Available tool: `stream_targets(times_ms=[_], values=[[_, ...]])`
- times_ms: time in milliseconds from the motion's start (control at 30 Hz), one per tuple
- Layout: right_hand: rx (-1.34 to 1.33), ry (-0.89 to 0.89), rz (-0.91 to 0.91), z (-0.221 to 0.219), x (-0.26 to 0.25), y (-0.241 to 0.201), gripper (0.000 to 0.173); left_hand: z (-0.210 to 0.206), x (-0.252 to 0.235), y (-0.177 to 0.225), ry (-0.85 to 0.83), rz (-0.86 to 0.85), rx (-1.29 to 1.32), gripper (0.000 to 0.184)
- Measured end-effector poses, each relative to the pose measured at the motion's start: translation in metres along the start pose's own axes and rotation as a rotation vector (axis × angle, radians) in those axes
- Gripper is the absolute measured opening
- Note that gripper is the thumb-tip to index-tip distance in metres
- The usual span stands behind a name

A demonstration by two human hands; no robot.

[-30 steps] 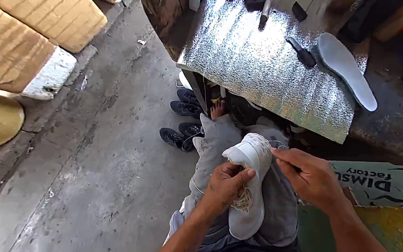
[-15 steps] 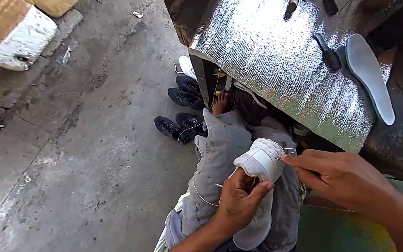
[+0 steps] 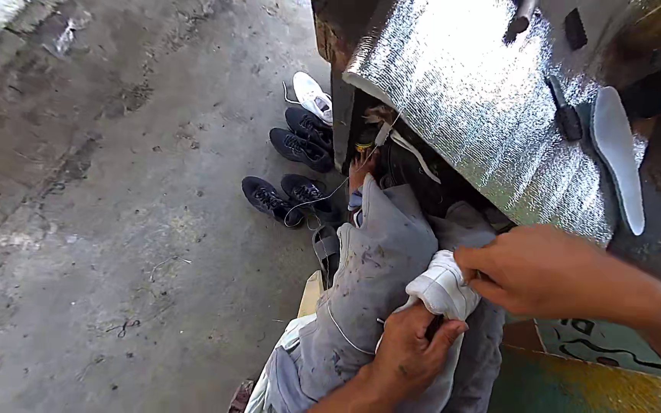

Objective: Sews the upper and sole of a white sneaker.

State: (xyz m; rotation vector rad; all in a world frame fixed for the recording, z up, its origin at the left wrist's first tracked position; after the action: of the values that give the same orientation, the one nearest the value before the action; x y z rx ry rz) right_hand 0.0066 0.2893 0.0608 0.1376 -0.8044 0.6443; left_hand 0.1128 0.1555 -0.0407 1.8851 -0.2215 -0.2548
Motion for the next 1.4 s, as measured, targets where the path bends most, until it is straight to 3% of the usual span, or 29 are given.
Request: stream_targets(times_ms=[100,233,333,400,467,533,600,733,767,833,933,1067,1167,1233,1333,1400], values=[[-0.019,-0.004,-0.027,-0.005,-0.005,-0.010,0.012,0.005,-0.001,0.001,0.003,-0.012,-0.030,0.022],[-0.115,0.116,-0.034,-0.008,0.007,-0.002,0.011,0.013,0.003,0.015,-0.104,0.186,0.106,0.033],[-0.161,0.284,-0.019,-0.013,0.023,0.007,0.013,0.061,0.023,0.048,-0.045,0.173,0.212,0.039],[-0.160,0.389,-0.023,-0.021,0.031,0.010,0.017,0.132,0.040,0.057,0.150,0.128,0.079,0.023],[-0.099,0.433,-0.019,-0.027,0.036,0.010,0.019,0.209,0.055,0.051,0.361,0.153,-0.275,0.017],[0.034,0.406,-0.047,-0.026,0.039,0.000,0.018,0.247,0.057,0.047,0.330,0.292,-0.781,0.027],[0.173,0.378,-0.116,-0.023,0.041,-0.016,0.016,0.219,0.040,0.052,0.183,0.202,-0.972,0.032],[0.205,0.421,-0.148,-0.024,0.039,-0.027,0.016,0.075,0.005,0.070,-0.118,-0.260,-0.951,0.023],[0.184,0.435,-0.139,-0.025,0.039,-0.024,0.018,0.047,-0.003,0.068,-0.226,-0.290,-1.003,0.022],[0.155,0.451,-0.134,-0.029,0.040,-0.021,0.020,0.016,-0.016,0.056,-0.451,-0.182,-1.104,0.020],[0.132,0.472,-0.131,-0.035,0.043,-0.017,0.020,0.028,-0.009,0.055,-0.536,-0.205,-1.137,0.015],[0.088,0.545,-0.095,-0.045,0.049,-0.012,0.020,0.073,0.070,0.055,-0.420,-0.369,-1.064,0.019],[0.086,0.607,-0.042,-0.052,0.042,-0.024,0.020,0.074,0.113,0.027,-0.370,-0.392,-1.037,0.019],[0.101,0.653,-0.050,-0.052,0.039,-0.024,0.021,0.076,0.100,0.039,-0.375,-0.369,-0.969,0.023],[0.089,0.663,-0.069,-0.054,0.041,-0.019,0.022,0.091,0.052,0.081,-0.257,-0.348,-0.817,0.029],[0.091,0.669,-0.087,-0.054,0.041,-0.018,0.022,0.096,0.015,0.081,-0.186,-0.319,-0.935,0.028]])
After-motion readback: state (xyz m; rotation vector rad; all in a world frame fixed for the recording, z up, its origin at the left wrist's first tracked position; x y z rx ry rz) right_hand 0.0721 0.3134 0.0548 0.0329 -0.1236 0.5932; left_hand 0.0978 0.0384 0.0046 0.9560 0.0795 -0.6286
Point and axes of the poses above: each hand's wrist, its own x-axis away from the middle knuckle, its own z-axis out of the back of the hand, y = z × x, the point moved 5 cm from there along -x, towards the middle knuckle, and after that the axes turned 9 degrees about x, right-handed, at the moved point
